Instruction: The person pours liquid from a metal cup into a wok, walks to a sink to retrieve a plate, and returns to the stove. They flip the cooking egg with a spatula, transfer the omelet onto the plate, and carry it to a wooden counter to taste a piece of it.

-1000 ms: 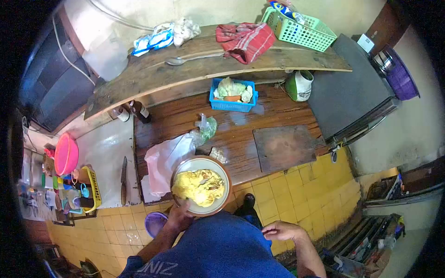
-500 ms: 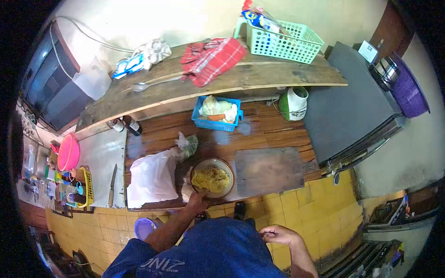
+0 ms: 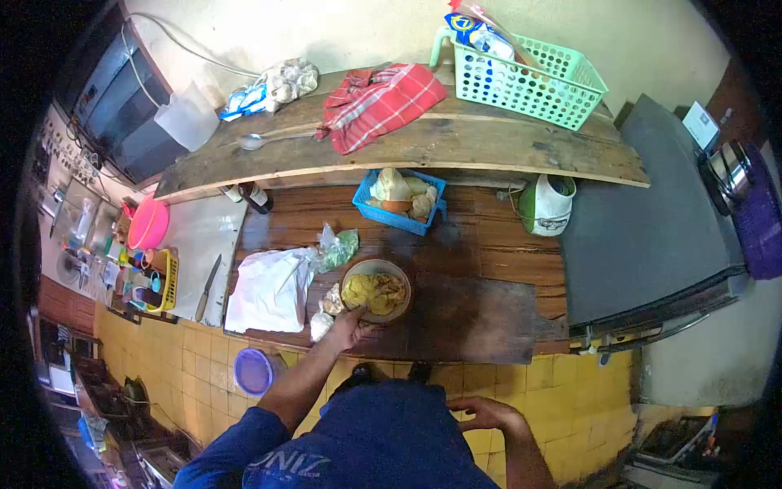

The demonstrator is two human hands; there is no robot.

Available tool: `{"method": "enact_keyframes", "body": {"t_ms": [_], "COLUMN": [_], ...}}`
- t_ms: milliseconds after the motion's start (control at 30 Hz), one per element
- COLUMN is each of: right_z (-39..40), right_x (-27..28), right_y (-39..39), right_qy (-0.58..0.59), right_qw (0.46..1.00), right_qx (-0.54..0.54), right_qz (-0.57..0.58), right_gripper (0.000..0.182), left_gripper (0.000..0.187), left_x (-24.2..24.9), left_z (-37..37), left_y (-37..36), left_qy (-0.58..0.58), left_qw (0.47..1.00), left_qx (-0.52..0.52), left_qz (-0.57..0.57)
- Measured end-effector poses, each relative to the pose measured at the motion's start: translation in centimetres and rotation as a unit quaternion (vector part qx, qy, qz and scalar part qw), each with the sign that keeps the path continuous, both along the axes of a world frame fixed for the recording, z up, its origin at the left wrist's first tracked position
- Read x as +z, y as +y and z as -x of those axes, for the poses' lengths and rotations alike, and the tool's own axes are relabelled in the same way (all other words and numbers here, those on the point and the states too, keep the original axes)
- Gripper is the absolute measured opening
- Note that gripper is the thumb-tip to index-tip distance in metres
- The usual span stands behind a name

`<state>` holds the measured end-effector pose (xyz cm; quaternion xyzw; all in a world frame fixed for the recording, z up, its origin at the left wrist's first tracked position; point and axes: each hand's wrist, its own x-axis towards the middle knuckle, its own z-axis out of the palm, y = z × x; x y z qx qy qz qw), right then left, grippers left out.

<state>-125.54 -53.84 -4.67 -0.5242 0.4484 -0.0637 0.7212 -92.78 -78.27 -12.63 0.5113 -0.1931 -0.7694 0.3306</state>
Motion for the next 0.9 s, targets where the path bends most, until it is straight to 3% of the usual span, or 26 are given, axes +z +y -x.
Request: {"method": "enact_keyframes", "body": {"t_ms": [67,100,300,367,433,533,600,700,767,833,900], "right_z": [-0.2,-0.1,-0.9,-0.3,0.0,-0.3,-0.7,-0.7,-0.4,-0.8,-1.6], "right_x": [1.7,1.0,0.5,0.6,2.2,4.9,5.4,3.5,0.8,-0.8,-0.4], "right_y": [-1.1,-1.0,-1.5,-1.2,-1.8,-3.6,-5.7,-11.2,-16.3,-22.8,-29.7], "right_qy": [-0.012,-0.015,-0.019,0.048,0.055,0.045,0.048,0.08,0.065,0.011,-0.013], "right_qw": [0.998,0.998,1.0,0.996,0.995,0.994,0.993,0.982,0.957,0.944,0.903], "right_qx": [-0.001,0.001,0.002,0.05,0.07,0.072,-0.003,-0.078,-0.137,-0.185,-0.183], "right_qz": [0.06,0.06,0.003,0.051,0.05,0.074,0.104,0.154,0.249,0.271,0.389], "right_gripper": [0.064,0.064,0.063,0.053,0.046,0.036,0.034,0.03,0.029,0.024,0.018], "left_gripper": [0.034,0.035,0.038,0.04,0.036,0.041,0.041,0.035,0.03,0.031,0.032], "left_x": [0.5,0.6,0.1,-0.5,-2.0,-1.4,-1.4,-2.4,-4.4,-5.5,-4.9], "left_z": [-0.5,-1.0,-2.5,-3.0,-4.2,-5.5,-7.7,-11.6,-14.6,-16.9,-16.3], "left_y": [0.1,0.3,0.6,0.5,0.9,4.3,7.9,14.7,20.1,26.6,31.0], "left_qy": [-0.041,-0.042,-0.104,-0.16,-0.094,-0.16,-0.118,-0.087,-0.193,-0.272,-0.318], "left_qw": [0.999,0.997,0.969,0.946,0.953,0.945,0.957,0.976,0.963,0.936,0.905], "left_qx": [-0.004,-0.057,-0.219,-0.278,-0.284,-0.285,-0.264,-0.171,-0.143,0.007,0.127], "left_qz": [-0.027,-0.029,-0.042,-0.051,-0.043,-0.011,0.006,-0.107,-0.127,-0.223,-0.254]}}
